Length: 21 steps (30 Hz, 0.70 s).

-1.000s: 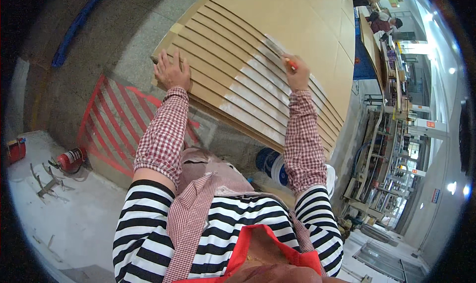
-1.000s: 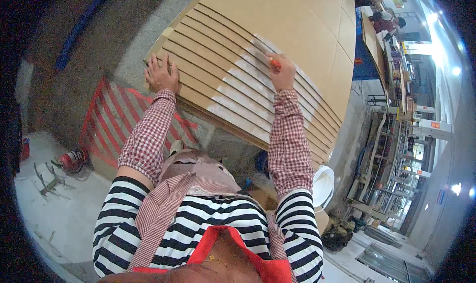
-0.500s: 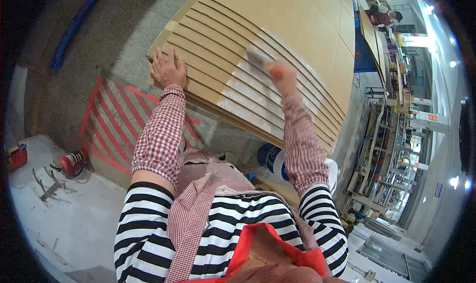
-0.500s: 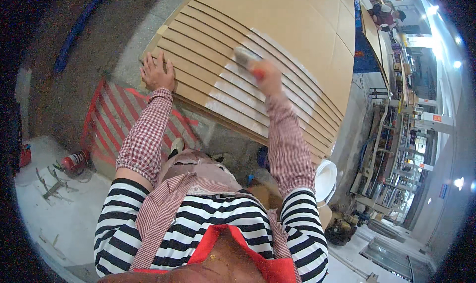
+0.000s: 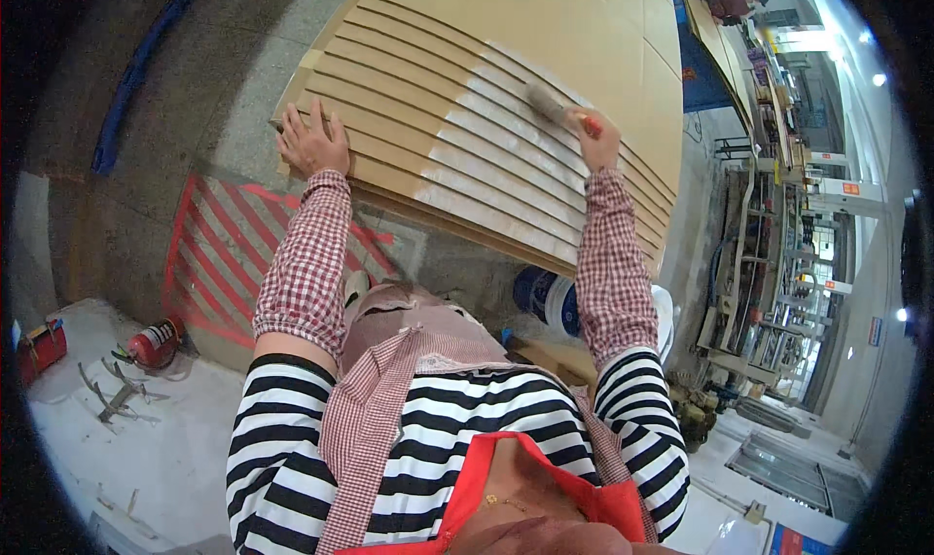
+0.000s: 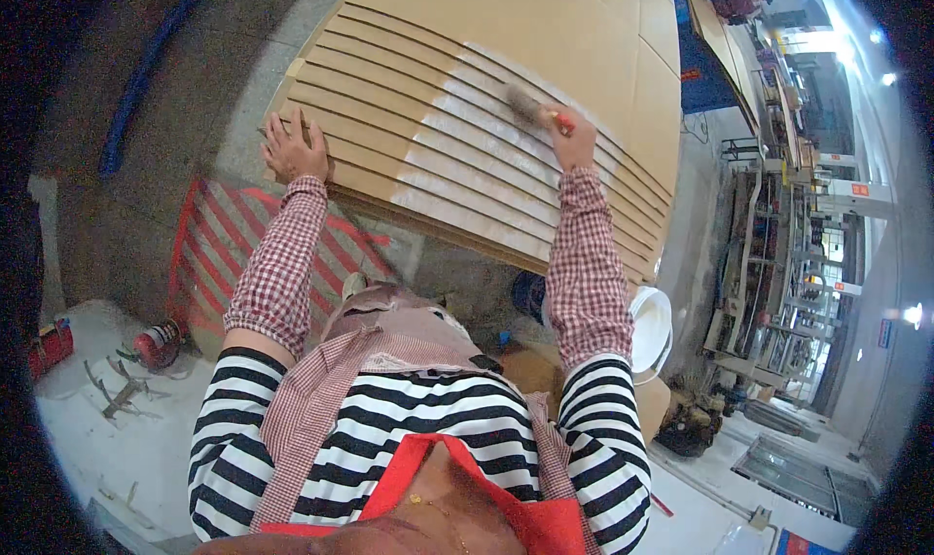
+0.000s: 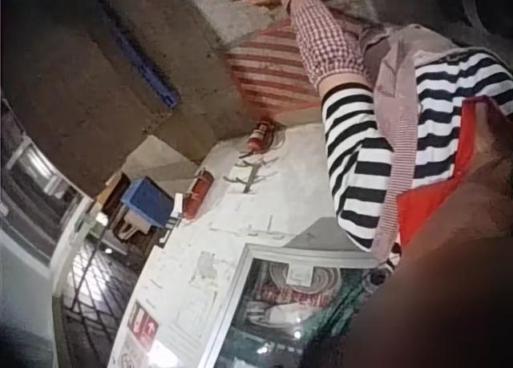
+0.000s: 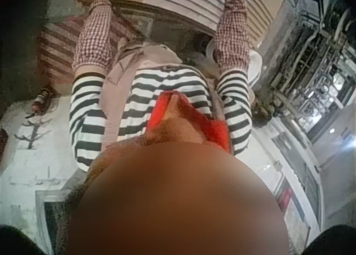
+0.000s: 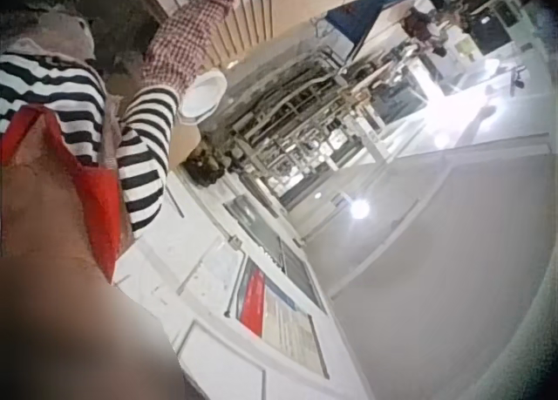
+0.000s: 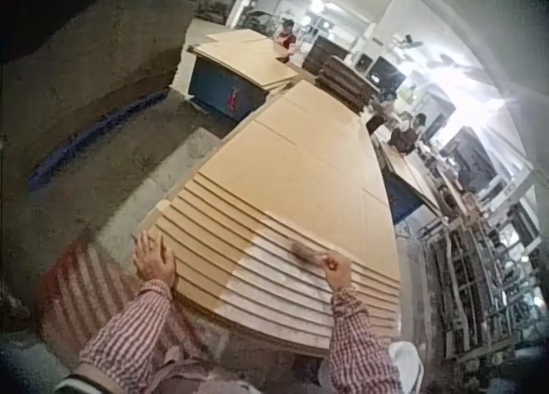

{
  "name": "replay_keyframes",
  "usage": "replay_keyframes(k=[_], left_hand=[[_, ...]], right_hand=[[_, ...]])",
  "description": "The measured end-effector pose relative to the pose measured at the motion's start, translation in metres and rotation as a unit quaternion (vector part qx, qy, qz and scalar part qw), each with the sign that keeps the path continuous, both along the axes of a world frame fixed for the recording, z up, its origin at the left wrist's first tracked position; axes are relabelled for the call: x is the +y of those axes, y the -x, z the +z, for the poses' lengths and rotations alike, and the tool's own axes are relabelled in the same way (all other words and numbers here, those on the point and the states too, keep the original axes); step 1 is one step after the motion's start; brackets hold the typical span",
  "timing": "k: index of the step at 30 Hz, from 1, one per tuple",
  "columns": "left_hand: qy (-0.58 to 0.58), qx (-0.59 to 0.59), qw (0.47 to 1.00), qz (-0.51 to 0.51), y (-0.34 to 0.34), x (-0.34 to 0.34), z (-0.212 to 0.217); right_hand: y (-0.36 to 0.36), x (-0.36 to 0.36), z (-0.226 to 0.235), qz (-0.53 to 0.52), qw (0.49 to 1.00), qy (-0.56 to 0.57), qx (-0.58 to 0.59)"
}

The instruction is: Apply white adhesive to a stack of cardboard sheets using a paintbrush.

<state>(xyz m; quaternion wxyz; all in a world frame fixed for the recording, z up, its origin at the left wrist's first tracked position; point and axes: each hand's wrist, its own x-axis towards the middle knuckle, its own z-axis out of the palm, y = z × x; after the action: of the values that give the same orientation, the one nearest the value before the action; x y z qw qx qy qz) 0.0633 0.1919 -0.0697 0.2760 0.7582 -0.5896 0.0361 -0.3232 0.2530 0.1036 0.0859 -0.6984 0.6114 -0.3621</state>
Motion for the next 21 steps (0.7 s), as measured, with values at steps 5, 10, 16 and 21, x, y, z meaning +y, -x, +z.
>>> replay_keyframes(k=[5,10,16,21], left_hand=[[-0.013,-0.009,1.0,0.004,-0.001,0.001,-0.004],[-0.012,-0.008,1.0,-0.003,-0.001,0.002,-0.001],[-0.004,-0.001,1.0,0.0,-0.002,0.004,-0.005],[0.029,-0.001,1.0,0.002,-0.004,0.003,-0.011]], right_hand=[[-0.025,0.092,-0.006,0.132,0.976,-0.171,0.023],[-0.004,0.053,0.017,0.076,0.993,-0.074,-0.061],[-0.008,0.008,-0.004,-0.009,0.996,-0.093,-0.012],[-0.065,0.142,-0.027,0.132,0.982,-0.132,0.043]])
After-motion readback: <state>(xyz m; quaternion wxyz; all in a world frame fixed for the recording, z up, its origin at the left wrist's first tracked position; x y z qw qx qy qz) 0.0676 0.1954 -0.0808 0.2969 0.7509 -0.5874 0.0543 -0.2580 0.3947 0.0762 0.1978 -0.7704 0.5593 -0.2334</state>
